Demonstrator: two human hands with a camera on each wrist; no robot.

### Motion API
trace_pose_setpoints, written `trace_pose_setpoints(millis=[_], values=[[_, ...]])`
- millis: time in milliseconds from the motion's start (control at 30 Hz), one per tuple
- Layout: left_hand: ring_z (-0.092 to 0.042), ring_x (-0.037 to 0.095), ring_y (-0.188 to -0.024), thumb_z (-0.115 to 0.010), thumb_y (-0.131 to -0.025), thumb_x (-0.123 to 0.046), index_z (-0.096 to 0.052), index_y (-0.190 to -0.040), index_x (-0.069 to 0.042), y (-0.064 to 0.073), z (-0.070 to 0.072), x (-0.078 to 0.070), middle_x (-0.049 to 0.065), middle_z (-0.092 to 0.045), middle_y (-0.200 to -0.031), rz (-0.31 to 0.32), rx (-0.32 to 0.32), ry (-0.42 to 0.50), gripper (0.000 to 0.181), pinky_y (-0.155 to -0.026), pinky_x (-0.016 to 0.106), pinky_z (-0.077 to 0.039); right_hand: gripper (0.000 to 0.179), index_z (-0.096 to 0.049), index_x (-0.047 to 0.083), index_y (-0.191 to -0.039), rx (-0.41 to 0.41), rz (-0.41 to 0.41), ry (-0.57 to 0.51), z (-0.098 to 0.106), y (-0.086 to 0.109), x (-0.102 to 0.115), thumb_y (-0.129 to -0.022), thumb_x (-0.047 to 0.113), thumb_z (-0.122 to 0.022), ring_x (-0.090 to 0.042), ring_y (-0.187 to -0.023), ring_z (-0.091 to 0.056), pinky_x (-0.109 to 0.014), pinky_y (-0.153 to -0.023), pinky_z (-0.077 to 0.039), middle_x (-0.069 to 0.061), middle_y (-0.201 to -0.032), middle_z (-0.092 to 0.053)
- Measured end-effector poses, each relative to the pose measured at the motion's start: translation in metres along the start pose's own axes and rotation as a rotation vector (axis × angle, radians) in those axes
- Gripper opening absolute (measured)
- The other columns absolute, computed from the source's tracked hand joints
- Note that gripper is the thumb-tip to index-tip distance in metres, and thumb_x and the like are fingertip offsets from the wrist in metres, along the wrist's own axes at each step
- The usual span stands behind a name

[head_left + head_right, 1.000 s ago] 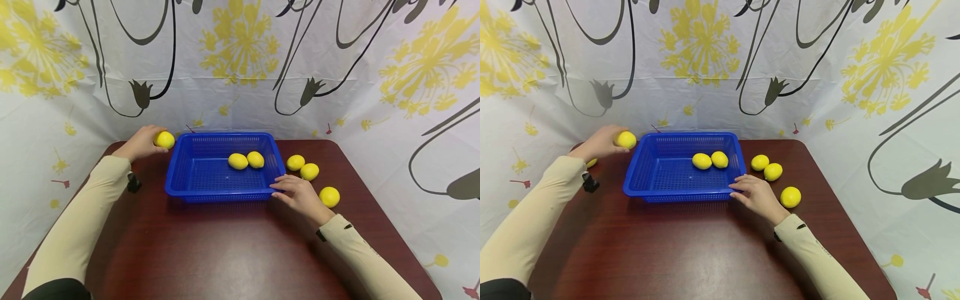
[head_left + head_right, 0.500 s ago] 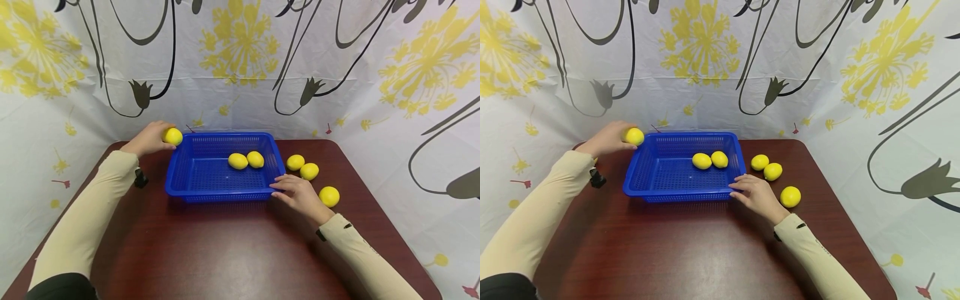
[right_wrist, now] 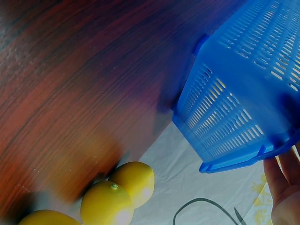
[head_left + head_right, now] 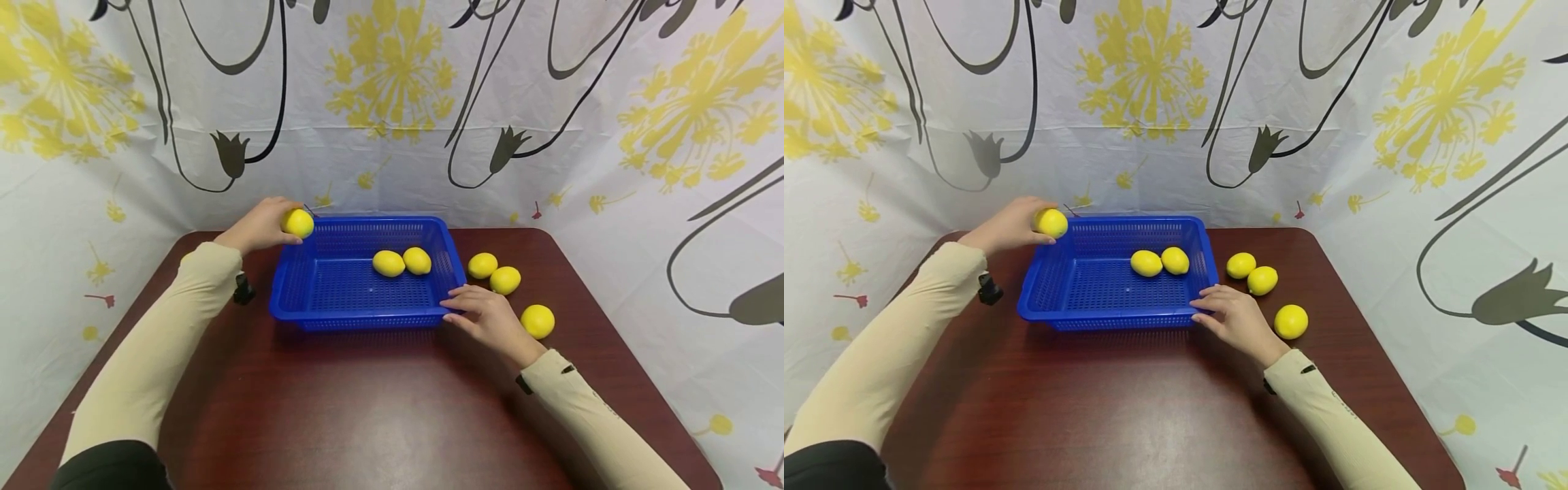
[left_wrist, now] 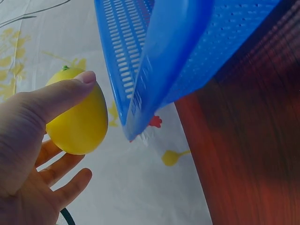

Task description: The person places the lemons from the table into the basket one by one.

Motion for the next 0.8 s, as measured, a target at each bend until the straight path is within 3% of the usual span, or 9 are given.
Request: trace_pose_setpoints(millis=[500, 800], values=[[-0.045, 0.044, -0.13, -0.083, -0.079, -0.028, -0.05, -0.142, -0.003, -0.024, -0.008, -0.029, 0.024, -0.053, -0.14, -0.06, 0.042, -0.024, 0.075, -0.111, 0.057, -0.036, 0.029, -0.078, 0.011, -0.107, -0.012, 0.003, 0.001, 0.001, 0.001, 0.001, -0.079, 0.018, -0.082, -0.026, -0.105, -0.07, -0.047, -0.094, -0.056, -0.011, -0.106, -0.076], [-0.044, 0.041, -0.132, -0.083, -0.08, -0.031, -0.05, -0.142, -0.006, -0.039, -0.013, -0.044, 0.02, -0.052, -0.141, -0.058, 0.08, -0.008, 0.075, -0.111, 0.055, -0.038, 0.029, -0.078, 0.011, -0.107, -0.019, 0.008, 0.003, 0.0, 0.0, 0.0, -0.079, 0.017, -0.083, -0.027, -0.105, -0.07, -0.047, -0.094, -0.056, -0.012, -0.106, -0.076]])
Point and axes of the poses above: each hand's wrist, its own y-axis away from the middle knuckle, its own z-axis out of the back of the hand, x = y × z, the point moved 3 cm from there along -y, towards the middle knuckle
